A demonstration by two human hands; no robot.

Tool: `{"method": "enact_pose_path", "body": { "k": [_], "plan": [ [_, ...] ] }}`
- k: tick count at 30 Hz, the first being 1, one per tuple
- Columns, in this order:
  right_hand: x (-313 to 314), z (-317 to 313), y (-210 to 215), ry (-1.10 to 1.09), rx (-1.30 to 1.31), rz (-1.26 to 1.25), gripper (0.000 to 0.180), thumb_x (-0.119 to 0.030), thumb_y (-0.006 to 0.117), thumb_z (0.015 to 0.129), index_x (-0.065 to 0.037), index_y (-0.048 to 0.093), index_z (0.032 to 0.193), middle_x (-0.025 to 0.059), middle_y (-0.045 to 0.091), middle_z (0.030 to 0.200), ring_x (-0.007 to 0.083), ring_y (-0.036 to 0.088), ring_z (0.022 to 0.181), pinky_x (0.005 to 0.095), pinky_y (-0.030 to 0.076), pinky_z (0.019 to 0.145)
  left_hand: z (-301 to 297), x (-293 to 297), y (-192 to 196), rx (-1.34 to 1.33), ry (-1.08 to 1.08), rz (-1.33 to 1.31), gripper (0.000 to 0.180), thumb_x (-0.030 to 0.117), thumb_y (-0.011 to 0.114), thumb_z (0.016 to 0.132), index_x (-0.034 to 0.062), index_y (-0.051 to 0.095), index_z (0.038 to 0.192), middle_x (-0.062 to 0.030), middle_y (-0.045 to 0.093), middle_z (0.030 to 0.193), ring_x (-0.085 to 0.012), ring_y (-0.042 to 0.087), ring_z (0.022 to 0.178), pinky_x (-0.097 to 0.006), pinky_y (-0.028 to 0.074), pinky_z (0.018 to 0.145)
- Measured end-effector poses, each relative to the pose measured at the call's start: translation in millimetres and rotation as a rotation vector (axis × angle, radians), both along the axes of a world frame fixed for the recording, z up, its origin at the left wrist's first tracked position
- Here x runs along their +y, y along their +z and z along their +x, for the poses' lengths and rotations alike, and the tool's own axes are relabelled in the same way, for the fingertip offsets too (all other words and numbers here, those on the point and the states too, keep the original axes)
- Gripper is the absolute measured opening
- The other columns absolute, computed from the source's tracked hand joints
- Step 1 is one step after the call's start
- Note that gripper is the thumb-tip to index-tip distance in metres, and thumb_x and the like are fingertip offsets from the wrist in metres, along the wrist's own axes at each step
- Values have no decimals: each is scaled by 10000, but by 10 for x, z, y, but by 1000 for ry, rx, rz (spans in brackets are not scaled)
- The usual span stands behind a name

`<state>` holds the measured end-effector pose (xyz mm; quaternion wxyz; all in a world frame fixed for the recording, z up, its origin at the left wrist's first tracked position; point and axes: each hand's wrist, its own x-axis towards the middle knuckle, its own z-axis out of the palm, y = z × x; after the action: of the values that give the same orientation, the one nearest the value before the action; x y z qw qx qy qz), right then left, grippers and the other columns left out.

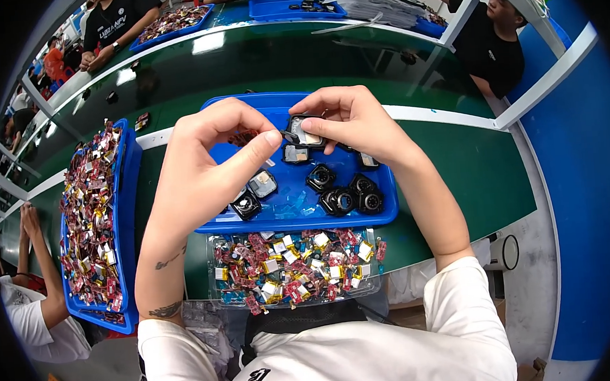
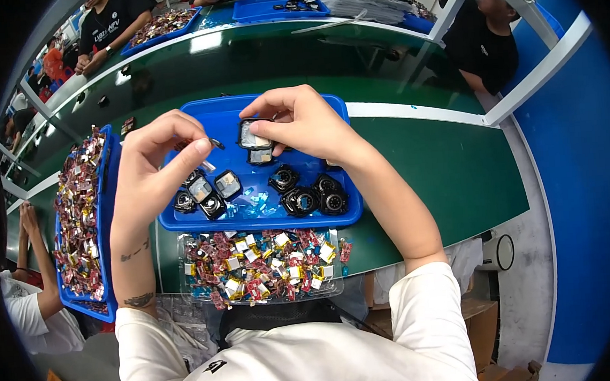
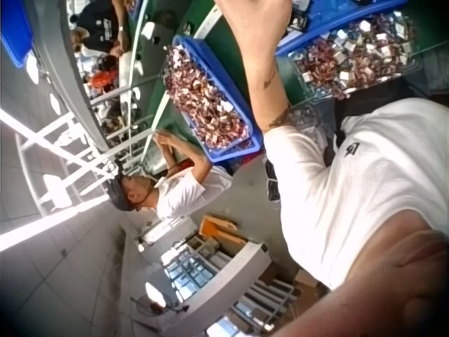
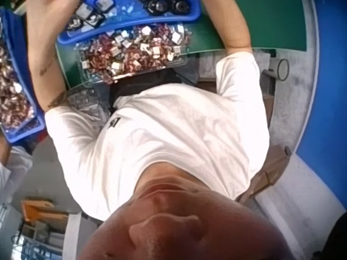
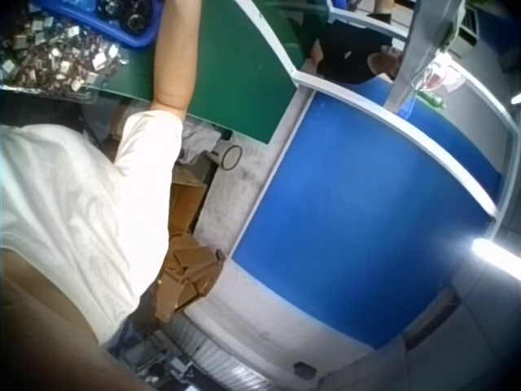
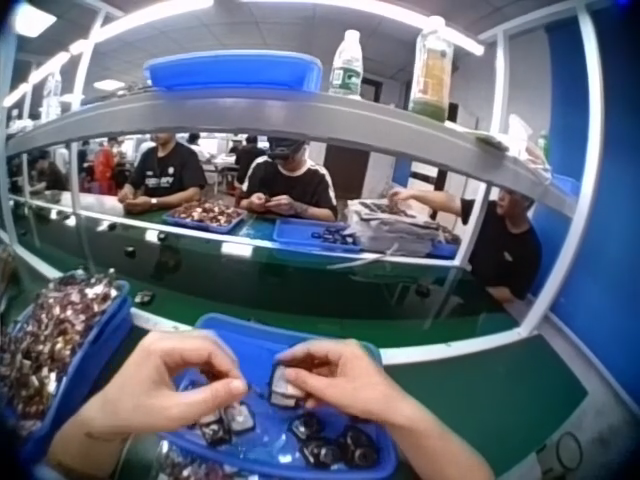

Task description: Assembling small electronic components at a factory workbench.

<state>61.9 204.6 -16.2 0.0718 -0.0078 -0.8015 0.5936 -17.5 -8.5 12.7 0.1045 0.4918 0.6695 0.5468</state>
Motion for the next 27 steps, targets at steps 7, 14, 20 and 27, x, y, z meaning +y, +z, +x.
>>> {"method": "enact_pose_path", "body": {
  "k": [7, 14, 20, 27],
  "plan": [
    [-69, 82, 73, 141, 118, -165, 325, -8, 624, 802, 18, 617, 1126, 87, 656, 970, 94, 621, 791, 224, 516, 695, 26, 53, -6, 111, -86, -97, 86, 45, 634, 805, -41, 630, 804, -128, 677, 952, -144, 617, 871, -272, 478, 784],
    [-198, 116, 129, 43, 148, -217, 350, 17, 610, 773, 14, 624, 1123, 84, 661, 981, 97, 624, 819, 236, 518, 734, 59, 44, -34, 241, 7, -34, 59, 17, 643, 754, -34, 632, 780, -129, 689, 924, -190, 647, 864, -305, 490, 793],
    [-174, 90, 9, 91, 230, -175, 347, 8, 619, 774, 15, 622, 1122, 77, 662, 969, 99, 622, 824, 240, 520, 741, 101, 69, -55, 383, 39, 24, 54, -1, 644, 725, -35, 635, 765, -148, 691, 915, -248, 660, 886, -332, 493, 808],
    [-269, 134, 92, 46, 189, -278, 348, -43, 632, 829, 12, 593, 1170, 84, 662, 969, 98, 629, 800, 234, 521, 729, 103, 56, -48, 249, 101, 60, 53, -14, 641, 728, -42, 630, 772, -138, 673, 858, -221, 644, 848, -320, 482, 813]
  ]
}}
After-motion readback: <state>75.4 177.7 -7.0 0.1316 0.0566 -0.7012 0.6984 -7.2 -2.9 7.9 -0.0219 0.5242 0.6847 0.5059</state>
